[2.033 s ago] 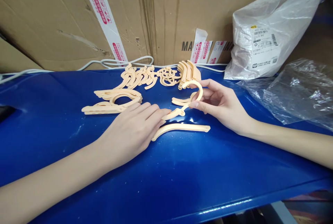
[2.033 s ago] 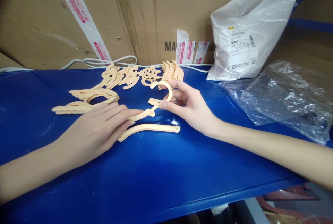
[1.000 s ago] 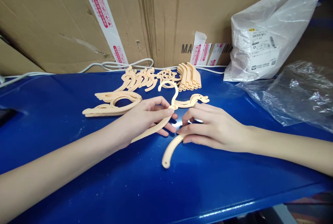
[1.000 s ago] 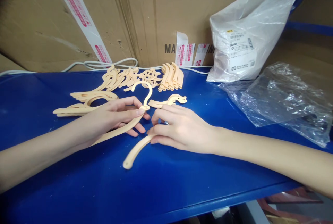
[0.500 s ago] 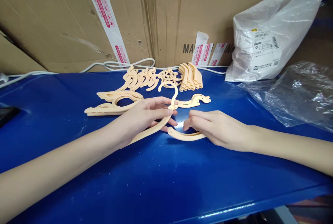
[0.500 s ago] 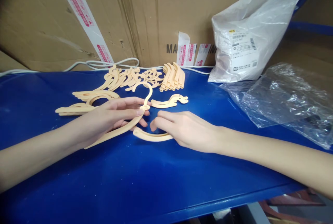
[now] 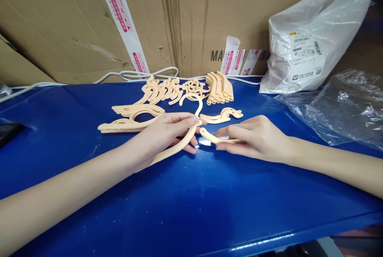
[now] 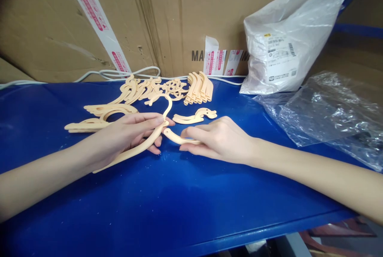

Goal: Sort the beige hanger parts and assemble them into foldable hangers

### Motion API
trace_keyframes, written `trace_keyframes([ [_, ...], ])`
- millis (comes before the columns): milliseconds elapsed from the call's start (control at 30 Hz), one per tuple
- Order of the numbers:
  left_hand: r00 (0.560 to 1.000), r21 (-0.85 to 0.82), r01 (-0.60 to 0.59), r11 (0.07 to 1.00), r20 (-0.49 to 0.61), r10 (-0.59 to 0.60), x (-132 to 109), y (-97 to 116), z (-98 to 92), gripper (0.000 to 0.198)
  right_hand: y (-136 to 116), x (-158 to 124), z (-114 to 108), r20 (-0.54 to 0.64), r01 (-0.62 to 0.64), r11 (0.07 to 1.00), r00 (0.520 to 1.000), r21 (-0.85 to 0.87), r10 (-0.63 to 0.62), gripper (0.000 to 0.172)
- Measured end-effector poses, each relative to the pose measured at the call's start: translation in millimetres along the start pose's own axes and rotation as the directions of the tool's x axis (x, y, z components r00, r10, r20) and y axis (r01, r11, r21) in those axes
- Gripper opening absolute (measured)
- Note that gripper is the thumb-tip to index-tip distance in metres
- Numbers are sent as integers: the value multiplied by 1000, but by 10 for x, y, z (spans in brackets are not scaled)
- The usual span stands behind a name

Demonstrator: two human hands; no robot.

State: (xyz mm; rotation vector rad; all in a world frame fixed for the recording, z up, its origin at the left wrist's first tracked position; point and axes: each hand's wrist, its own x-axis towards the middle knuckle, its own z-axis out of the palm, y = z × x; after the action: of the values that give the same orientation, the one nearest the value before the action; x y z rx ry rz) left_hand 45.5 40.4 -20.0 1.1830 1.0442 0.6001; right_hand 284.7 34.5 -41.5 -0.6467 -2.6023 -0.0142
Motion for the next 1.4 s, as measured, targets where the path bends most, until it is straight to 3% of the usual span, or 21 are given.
trace_keyframes([
  [133,1000,1,13,1000,13,-13,2,-3,-20,21,27,6,2,-11,67,991,998,-114,-69,26],
  [367,1000,-93,26,995,11,-25,0,24,-34,19,12,37,3,-4,40,972,999,-231,-42,30],
  [833,997,-67,54,996,52,-51,33,22,-74,20,45,56,14,-18,-55,949,999,-310,52,32],
  [1000,995,-78,61,995,87,-54,44,-13,-110,18,56,35,16,-35,-36,946,999,-323,26,31],
  [1400,996,-78,79,994,53,-75,26,0,-76,10,44,27,15,-43,27,927,998,-373,-47,31],
])
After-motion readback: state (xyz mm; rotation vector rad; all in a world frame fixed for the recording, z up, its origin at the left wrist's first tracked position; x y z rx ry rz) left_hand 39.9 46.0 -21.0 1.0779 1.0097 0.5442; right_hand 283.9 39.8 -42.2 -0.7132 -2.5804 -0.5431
